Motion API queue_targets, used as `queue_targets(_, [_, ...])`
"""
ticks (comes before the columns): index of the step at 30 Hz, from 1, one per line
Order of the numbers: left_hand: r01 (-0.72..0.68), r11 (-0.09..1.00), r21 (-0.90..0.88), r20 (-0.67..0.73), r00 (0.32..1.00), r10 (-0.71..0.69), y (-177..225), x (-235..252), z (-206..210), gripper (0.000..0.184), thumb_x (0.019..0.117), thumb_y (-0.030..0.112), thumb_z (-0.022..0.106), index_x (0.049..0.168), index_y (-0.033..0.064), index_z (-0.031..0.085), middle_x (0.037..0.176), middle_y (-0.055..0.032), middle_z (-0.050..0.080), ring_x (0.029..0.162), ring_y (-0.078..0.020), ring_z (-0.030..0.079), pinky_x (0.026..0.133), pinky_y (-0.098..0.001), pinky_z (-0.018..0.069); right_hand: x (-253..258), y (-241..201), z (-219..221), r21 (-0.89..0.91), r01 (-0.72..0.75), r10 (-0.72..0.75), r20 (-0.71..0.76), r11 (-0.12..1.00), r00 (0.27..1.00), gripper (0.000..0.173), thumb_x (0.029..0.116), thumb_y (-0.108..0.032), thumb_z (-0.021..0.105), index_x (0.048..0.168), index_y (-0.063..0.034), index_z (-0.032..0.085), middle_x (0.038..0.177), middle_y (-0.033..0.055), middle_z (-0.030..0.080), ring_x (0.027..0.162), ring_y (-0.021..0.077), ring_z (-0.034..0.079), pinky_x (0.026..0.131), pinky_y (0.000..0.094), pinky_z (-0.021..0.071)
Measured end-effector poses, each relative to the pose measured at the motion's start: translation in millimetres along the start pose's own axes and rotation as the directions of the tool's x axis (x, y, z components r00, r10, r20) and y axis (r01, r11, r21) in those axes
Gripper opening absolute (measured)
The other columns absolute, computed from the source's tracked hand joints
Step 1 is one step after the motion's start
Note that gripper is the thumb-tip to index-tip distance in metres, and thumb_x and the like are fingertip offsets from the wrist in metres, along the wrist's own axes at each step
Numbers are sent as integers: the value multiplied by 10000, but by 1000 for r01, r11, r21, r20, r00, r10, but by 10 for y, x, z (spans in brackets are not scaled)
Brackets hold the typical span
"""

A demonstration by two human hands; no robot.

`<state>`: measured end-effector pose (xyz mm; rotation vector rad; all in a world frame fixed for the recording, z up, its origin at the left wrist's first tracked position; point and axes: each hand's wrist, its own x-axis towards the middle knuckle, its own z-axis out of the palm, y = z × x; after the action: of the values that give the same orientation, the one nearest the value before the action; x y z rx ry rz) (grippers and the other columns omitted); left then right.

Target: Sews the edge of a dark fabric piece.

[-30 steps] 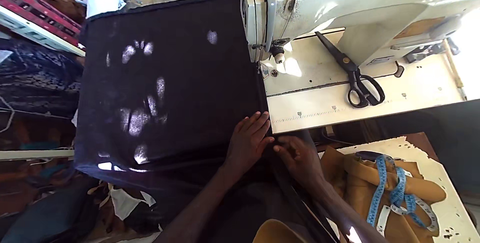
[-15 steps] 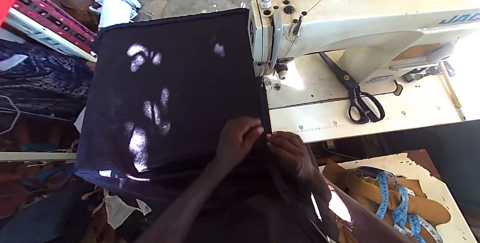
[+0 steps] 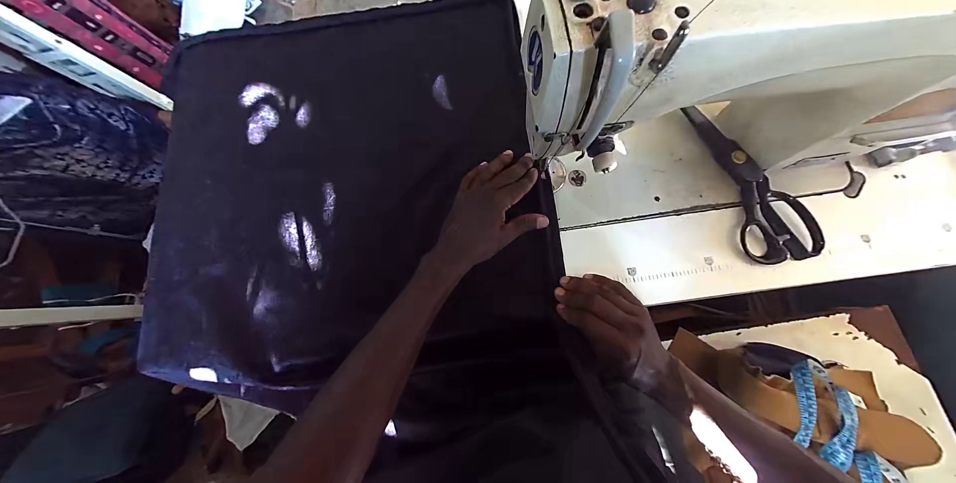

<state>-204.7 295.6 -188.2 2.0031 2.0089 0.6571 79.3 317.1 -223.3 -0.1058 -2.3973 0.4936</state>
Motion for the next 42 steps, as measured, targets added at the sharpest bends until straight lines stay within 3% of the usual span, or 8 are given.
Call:
queue_targets(6, [-1,1000,23,-8,1000,1,-5,29,-9,720,984,668,488,1494,164,554,1615,13,436,1556,-232,262,1256,-535,178,71,-27,-41,-8,-53,53,34,999,998,196,980,-10,569,1014,-52,758,1159,81,740,1255,244,631,1145,442,456])
queue_targets(10, [-44,997,67,-52,998,47,116,-62,-6,626,1015,598,493,1405,130,637,1586,-26,475,1529,-262,325,1245,-545,221,106,-47,-62,-16,-71,72,47,997,996,193,981,-8,570,1008,-44,758,1155,86,739,1252,247,632,1146,435,456])
queue_targets(13, [-20,999,50,-25,999,21,159,-147,40,664,1011,623,480,1456,142,592,1615,-7,435,1535,-230,318,1249,-524,230,112,-62,-76,-9,-89,89,58,996,994,195,976,-6,571,1020,-45,757,1161,86,736,1254,250,630,1146,436,457])
queue_targets(19, [-6,999,44,-38,999,7,91,-83,35,661,990,652,497,1442,183,611,1603,22,450,1531,-219,318,1237,-529,232,175,-31,-89,4,-112,111,72,994,991,183,975,-12,579,1018,-42,755,1139,87,739,1246,253,636,1144,433,464])
queue_targets(32, [5,997,72,-64,998,-1,-20,94,-5,644,992,652,493,1408,184,643,1544,-31,521,1500,-260,371,1216,-552,249,359,95,-99,-23,-129,131,83,991,988,205,993,-6,540,996,-40,741,1117,89,742,1241,254,640,1144,406,459])
queue_targets(37, [3,998,70,-73,997,2,-108,242,-36,618,977,648,532,1308,157,709,1503,-59,555,1486,-277,381,1212,-552,238,472,225,-73,-30,-138,139,72,990,988,215,990,1,536,981,-40,746,1102,94,738,1207,255,653,1115,397,482])
queue_targets(42, [-8,997,81,-52,999,13,55,59,-1,686,991,648,499,1430,134,618,1549,-63,512,1512,-284,352,1238,-565,225,477,215,-85,-41,-142,144,71,989,987,213,989,-2,535,987,-40,745,1108,93,739,1215,258,651,1118,401,481])
